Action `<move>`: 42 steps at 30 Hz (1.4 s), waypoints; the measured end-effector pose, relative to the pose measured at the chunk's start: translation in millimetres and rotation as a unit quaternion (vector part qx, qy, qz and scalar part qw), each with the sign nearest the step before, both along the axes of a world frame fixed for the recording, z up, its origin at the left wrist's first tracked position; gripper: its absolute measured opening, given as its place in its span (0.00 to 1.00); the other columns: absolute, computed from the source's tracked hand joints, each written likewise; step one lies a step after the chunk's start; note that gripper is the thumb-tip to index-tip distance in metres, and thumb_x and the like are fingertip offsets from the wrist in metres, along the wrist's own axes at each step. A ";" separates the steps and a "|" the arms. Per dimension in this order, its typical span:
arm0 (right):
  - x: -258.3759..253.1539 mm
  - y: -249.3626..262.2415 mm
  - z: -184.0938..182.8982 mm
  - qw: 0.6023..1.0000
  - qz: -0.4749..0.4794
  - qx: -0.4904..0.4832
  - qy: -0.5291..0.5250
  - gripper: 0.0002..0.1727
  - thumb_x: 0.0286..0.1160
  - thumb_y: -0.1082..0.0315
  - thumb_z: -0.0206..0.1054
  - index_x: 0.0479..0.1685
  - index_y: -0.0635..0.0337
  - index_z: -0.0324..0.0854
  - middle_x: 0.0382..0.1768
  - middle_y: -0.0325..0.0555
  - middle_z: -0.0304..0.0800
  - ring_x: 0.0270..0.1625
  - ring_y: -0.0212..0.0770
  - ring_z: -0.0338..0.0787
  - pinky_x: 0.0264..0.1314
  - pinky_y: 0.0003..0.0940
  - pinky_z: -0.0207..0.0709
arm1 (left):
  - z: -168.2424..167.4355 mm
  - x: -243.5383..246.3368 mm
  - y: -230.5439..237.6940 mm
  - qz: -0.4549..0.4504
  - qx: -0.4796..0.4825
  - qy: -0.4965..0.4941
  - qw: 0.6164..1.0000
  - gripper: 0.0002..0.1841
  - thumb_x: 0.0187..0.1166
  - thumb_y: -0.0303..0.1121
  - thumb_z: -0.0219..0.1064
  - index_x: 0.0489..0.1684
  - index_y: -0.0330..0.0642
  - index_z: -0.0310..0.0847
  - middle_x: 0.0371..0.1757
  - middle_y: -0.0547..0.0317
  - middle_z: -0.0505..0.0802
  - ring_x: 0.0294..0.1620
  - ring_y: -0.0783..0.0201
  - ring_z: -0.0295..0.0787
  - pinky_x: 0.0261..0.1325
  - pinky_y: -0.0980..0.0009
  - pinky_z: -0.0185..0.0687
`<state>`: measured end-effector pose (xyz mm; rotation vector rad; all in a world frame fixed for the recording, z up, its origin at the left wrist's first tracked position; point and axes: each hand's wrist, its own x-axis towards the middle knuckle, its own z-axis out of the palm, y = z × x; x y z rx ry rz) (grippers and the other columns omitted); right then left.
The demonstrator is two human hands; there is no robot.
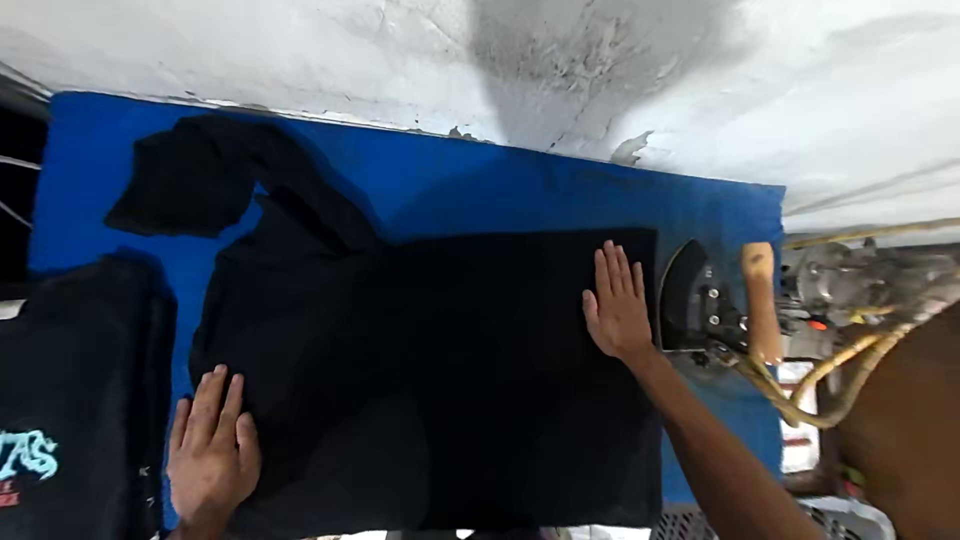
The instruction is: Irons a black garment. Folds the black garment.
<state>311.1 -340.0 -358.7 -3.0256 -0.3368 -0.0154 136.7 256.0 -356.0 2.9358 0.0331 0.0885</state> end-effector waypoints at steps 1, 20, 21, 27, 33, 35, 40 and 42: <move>0.3 1.1 2.8 1.000 -0.005 -0.004 0.002 0.41 0.88 0.46 0.33 0.97 0.59 0.43 0.98 0.47 0.38 0.98 0.44 0.37 0.98 0.57 0.32 | -0.8 -0.9 -0.1 -0.002 -0.001 -0.010 1.000 0.34 0.91 0.48 0.31 0.87 0.39 0.66 0.88 0.39 0.70 0.92 0.43 0.59 0.92 0.43 0.44; -256.5 -9.0 31.7 0.978 -0.201 0.013 -0.047 0.38 0.82 0.46 0.47 0.80 0.69 0.73 0.84 0.63 0.70 0.89 0.60 0.67 0.90 0.70 0.44 | 7.1 -2.0 -9.8 0.001 -0.003 -0.019 1.000 0.34 0.89 0.46 0.31 0.87 0.39 0.66 0.88 0.38 0.70 0.91 0.41 0.59 0.92 0.41 0.45; -237.8 -12.4 49.6 0.977 -0.205 0.017 -0.061 0.34 0.81 0.49 0.53 0.75 0.67 0.78 0.82 0.64 0.74 0.86 0.63 0.70 0.89 0.73 0.46 | 7.9 -2.0 -9.8 0.002 -0.002 -0.019 1.000 0.34 0.89 0.46 0.31 0.87 0.38 0.66 0.88 0.38 0.70 0.91 0.41 0.59 0.92 0.42 0.44; -76.6 -75.9 138.7 0.944 -0.314 0.015 -0.097 0.32 0.83 0.56 0.62 0.81 0.67 0.70 0.77 0.74 0.72 0.78 0.78 0.71 0.75 0.79 0.58 | 6.3 -2.6 -9.4 0.002 -0.008 -0.031 0.999 0.33 0.89 0.45 0.32 0.87 0.40 0.66 0.88 0.40 0.70 0.92 0.42 0.58 0.92 0.43 0.44; -40.8 -82.7 135.5 0.911 -0.389 0.129 0.043 0.33 0.87 0.58 0.62 0.85 0.66 0.61 0.65 0.75 0.83 0.63 0.72 0.88 0.63 0.71 0.78 | 1.1 -3.4 -4.5 0.014 -0.012 -0.057 0.998 0.33 0.88 0.44 0.33 0.86 0.42 0.69 0.88 0.46 0.73 0.90 0.46 0.62 0.91 0.42 0.49; -43.0 -81.5 153.2 0.837 -0.465 0.283 0.054 0.40 0.75 0.65 0.74 0.84 0.67 0.58 0.57 0.64 0.87 0.49 0.52 0.91 0.52 0.50 0.87 | -0.8 -5.0 -2.8 0.014 -0.018 -0.074 0.997 0.32 0.87 0.44 0.34 0.85 0.43 0.71 0.87 0.47 0.74 0.90 0.48 0.64 0.91 0.43 0.50; -75.7 -45.0 198.9 0.684 -0.424 0.575 0.147 0.10 0.77 0.70 0.61 0.53 0.62 0.75 0.31 0.41 0.89 0.24 0.31 0.87 0.25 0.25 0.83 | -3.5 -4.6 1.6 0.021 -0.026 -0.091 0.995 0.32 0.86 0.43 0.35 0.84 0.43 0.73 0.86 0.51 0.76 0.89 0.51 0.65 0.91 0.45 0.51; -93.2 -6.0 207.8 0.615 -0.351 0.677 0.200 0.10 0.67 0.66 0.59 0.44 0.57 0.80 0.33 0.43 0.92 0.22 0.30 0.87 0.21 0.22 0.81 | -6.2 -6.1 2.0 0.020 -0.033 -0.088 0.995 0.32 0.86 0.43 0.35 0.84 0.43 0.72 0.86 0.51 0.76 0.90 0.51 0.65 0.91 0.44 0.51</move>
